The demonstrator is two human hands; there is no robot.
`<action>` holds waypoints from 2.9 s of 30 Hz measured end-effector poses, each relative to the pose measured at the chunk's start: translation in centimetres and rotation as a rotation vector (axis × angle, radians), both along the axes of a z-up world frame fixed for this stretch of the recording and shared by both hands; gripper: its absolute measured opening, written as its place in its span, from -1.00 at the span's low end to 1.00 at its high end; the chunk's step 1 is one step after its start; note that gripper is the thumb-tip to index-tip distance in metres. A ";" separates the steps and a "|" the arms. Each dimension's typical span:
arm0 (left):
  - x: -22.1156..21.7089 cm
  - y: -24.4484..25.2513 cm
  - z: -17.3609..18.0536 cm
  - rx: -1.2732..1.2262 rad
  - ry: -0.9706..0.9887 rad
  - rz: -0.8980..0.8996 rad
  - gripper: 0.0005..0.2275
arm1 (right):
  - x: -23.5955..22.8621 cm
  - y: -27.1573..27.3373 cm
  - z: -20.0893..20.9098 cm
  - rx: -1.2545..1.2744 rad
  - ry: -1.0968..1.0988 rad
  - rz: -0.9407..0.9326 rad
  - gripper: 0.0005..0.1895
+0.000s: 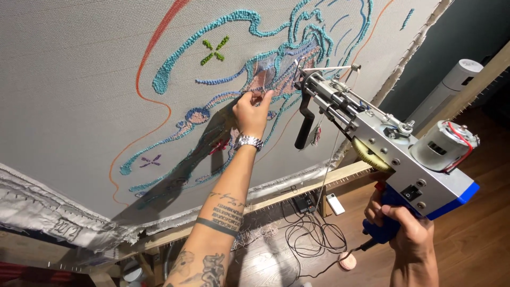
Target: Using a tufting gun to weave yarn into a rug canvas following a pre-drawn design.
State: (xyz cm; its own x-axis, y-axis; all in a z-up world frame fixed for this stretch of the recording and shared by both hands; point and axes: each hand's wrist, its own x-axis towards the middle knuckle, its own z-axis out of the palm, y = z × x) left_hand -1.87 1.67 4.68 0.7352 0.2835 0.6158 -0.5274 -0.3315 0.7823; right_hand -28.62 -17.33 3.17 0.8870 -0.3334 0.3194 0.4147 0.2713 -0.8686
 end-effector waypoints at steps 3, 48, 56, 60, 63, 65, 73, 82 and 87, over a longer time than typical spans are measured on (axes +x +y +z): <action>0.3 -0.3 0.3 0.016 0.058 0.026 -0.78 | -0.3 0.1 -0.3 0.001 0.019 -0.005 -0.63; -2.4 1.2 -8.6 0.203 0.481 -0.976 -0.49 | 1.4 -1.9 -1.1 -0.053 0.168 0.248 -0.52; -2.2 1.3 -25.3 -0.502 0.712 -0.797 -0.67 | 7.1 -3.9 -6.2 -0.121 0.113 0.280 -0.80; -7.9 3.4 -21.0 -0.734 0.731 -0.562 -0.81 | 9.1 -3.5 -6.3 -0.102 0.143 0.544 -0.79; -9.7 4.6 -21.5 -0.770 0.732 -0.460 -0.94 | 8.8 -2.5 -4.8 -0.097 0.212 0.679 -0.74; -11.3 5.4 -20.3 -0.757 0.679 -0.488 -0.94 | 9.5 -4.1 -5.3 -0.067 0.199 0.928 -0.54; -15.8 4.1 -17.4 -0.820 0.560 -0.601 -0.91 | 10.2 1.0 -3.8 0.298 0.899 0.937 0.00; -11.8 14.0 -26.3 0.467 0.922 -0.422 -0.80 | 9.4 -3.8 -22.6 -0.936 0.446 1.383 -0.86; -14.9 26.0 -28.2 0.588 0.679 0.005 -0.66 | 4.8 -24.0 -34.9 -1.443 1.141 0.317 -0.38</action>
